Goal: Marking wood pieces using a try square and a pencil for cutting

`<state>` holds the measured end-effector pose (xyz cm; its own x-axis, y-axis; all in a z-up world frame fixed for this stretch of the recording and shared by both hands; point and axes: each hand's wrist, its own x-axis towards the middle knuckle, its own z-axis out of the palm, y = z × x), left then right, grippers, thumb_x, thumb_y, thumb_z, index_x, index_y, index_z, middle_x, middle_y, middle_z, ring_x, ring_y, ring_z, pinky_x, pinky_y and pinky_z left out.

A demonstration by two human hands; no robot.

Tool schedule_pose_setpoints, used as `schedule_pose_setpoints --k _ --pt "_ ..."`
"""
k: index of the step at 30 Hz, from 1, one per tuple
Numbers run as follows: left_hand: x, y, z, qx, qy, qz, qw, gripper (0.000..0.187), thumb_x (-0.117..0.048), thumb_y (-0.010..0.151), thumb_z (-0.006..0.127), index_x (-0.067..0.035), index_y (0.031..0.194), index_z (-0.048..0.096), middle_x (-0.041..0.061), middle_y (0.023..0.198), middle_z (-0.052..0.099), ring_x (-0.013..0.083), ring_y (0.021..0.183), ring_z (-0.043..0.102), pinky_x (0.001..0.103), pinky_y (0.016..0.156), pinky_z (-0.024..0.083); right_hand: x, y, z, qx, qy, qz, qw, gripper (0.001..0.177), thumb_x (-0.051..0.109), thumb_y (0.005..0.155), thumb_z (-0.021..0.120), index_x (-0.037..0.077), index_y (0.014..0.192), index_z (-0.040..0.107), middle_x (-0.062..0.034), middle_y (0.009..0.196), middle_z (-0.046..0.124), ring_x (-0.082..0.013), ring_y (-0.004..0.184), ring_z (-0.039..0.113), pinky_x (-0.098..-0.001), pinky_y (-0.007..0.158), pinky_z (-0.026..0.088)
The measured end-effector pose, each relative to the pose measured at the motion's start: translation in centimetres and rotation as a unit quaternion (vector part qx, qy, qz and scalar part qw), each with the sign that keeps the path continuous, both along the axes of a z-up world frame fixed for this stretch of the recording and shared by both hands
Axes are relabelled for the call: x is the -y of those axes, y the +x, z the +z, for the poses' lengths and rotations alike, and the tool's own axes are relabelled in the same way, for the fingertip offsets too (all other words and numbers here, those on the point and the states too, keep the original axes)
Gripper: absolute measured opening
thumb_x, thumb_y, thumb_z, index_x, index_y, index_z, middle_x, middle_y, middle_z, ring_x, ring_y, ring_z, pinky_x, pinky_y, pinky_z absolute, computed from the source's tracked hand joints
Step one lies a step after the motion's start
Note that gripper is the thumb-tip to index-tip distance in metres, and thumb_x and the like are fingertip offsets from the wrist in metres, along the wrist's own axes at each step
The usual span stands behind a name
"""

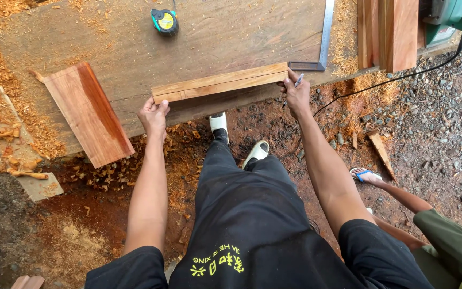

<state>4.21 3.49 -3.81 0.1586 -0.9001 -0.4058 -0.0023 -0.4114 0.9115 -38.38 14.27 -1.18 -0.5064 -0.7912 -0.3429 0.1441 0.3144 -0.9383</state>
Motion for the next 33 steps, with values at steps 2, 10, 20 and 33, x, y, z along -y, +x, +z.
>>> schedule_pose_setpoints --k 2,10,20,33 --pt "-0.1 -0.3 0.1 -0.001 -0.001 0.001 1.000 0.049 -0.005 0.091 0.078 -0.004 0.136 0.060 0.016 0.119 0.073 0.0245 0.110 0.071 0.045 0.092 0.060 0.2 -0.1 0.4 -0.003 0.001 -0.001 1.000 0.039 -0.007 0.104 0.048 -0.001 0.142 0.054 -0.0256 0.129 0.063 -0.0201 0.098 0.072 -0.0187 0.072 0.060" --pt "-0.5 -0.8 0.4 -0.008 -0.019 0.020 1.000 0.049 -0.002 0.093 0.076 -0.001 0.138 0.057 0.020 0.123 0.071 0.0301 0.114 0.069 0.050 0.094 0.059 0.4 -0.2 1.5 0.002 0.002 0.011 1.000 0.038 -0.006 0.105 0.047 0.000 0.142 0.054 -0.0253 0.133 0.060 -0.0173 0.098 0.068 -0.0190 0.077 0.060" --pt "-0.7 -1.2 0.0 -0.024 -0.031 0.033 0.999 0.053 0.000 0.092 0.078 -0.002 0.140 0.055 0.021 0.127 0.068 0.0334 0.119 0.066 0.052 0.095 0.058 0.1 -0.6 0.8 -0.007 -0.012 0.014 1.000 0.037 -0.004 0.106 0.049 0.003 0.141 0.056 -0.0233 0.136 0.060 -0.0172 0.098 0.067 -0.0210 0.080 0.060" --pt "-0.7 -0.7 0.4 -0.024 -0.010 0.042 0.999 0.050 0.000 0.089 0.078 -0.001 0.136 0.059 0.022 0.119 0.071 0.0298 0.111 0.071 0.047 0.093 0.061 0.2 -0.2 1.5 -0.007 -0.011 0.014 1.000 0.037 -0.002 0.106 0.050 0.003 0.142 0.054 -0.0218 0.134 0.061 -0.0189 0.100 0.068 -0.0246 0.085 0.062"
